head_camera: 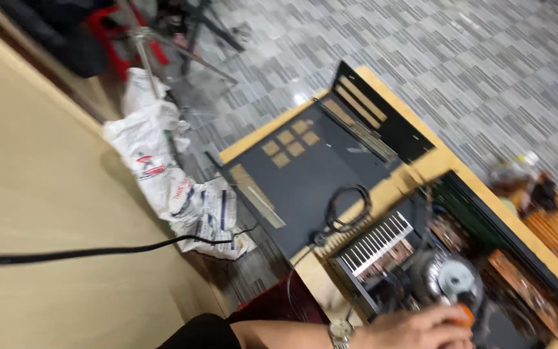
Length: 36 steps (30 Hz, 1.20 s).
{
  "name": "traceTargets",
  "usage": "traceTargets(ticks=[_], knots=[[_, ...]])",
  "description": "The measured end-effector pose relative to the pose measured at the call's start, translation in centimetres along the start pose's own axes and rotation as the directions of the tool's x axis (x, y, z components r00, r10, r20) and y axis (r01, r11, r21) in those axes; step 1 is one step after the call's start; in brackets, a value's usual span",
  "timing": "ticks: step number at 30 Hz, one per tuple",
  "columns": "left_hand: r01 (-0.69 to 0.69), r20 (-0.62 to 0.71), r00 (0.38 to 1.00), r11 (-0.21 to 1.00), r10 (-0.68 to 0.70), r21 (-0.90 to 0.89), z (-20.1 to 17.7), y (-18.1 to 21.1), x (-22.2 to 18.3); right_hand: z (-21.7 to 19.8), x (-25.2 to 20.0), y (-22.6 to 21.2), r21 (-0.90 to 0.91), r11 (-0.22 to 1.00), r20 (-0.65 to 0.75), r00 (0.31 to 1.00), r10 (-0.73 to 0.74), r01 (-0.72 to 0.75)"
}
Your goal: Repairing the internal components of an audio amplifier using a screwdriver and manual wire manipulation
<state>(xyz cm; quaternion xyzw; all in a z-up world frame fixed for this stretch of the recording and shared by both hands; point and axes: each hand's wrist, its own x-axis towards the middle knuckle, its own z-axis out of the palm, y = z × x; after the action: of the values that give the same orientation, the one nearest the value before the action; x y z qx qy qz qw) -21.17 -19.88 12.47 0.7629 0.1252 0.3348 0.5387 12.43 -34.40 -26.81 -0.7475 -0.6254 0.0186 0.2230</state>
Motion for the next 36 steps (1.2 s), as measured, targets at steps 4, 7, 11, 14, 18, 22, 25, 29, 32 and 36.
traceTargets(ticks=[4,7,11,14,18,22,25,29,32,36], knots=[[0.609,0.018,0.73,0.639,-0.683,-0.471,1.2,1.7,3.4,-5.3,0.9,-4.5,-0.217,0.966,-0.021,0.99,0.142,-0.143],[0.331,-0.052,0.927,0.879,-0.37,-0.344,2.3,-2.1,2.7,-21.9,9.1,-28.1,0.182,0.856,-0.042,0.866,0.499,-0.484],[-0.231,-0.117,0.955,0.932,0.272,0.279,2.2,-2.3,2.6,-24.1,10.2,-29.9,0.278,0.833,-0.095,0.849,0.519,-0.478],[-0.232,0.033,0.972,0.929,0.233,0.287,2.1,-2.6,2.9,-24.6,10.9,-30.5,0.227,0.869,-0.071,0.883,0.464,-0.438],[-0.122,-0.062,0.987,0.932,0.152,0.341,3.1,-3.5,1.8,-22.3,9.2,-29.6,0.064,0.902,-0.061,0.9,0.432,-0.428],[0.097,-0.159,0.979,0.981,-0.124,-0.166,4.4,-5.5,1.7,-20.1,9.1,-27.5,0.027,0.917,-0.064,0.914,0.4,-0.399],[-0.101,-0.204,0.964,0.946,0.169,0.309,4.0,-5.1,1.8,-21.9,9.4,-28.5,0.111,0.937,-0.046,0.94,0.339,-0.332],[-0.202,-0.115,0.955,0.882,0.274,0.426,3.4,-2.5,2.7,-25.6,10.2,-30.3,0.265,0.906,-0.081,0.929,0.361,-0.329],[-0.221,0.016,0.971,0.878,0.237,0.425,3.6,-1.2,3.0,-24.5,9.6,-29.5,0.299,0.896,-0.064,0.93,0.363,-0.329],[-0.091,-0.059,0.991,0.918,0.123,0.386,3.4,-3.8,2.4,-24.0,10.1,-29.6,0.249,0.899,-0.048,0.922,0.384,-0.361]])
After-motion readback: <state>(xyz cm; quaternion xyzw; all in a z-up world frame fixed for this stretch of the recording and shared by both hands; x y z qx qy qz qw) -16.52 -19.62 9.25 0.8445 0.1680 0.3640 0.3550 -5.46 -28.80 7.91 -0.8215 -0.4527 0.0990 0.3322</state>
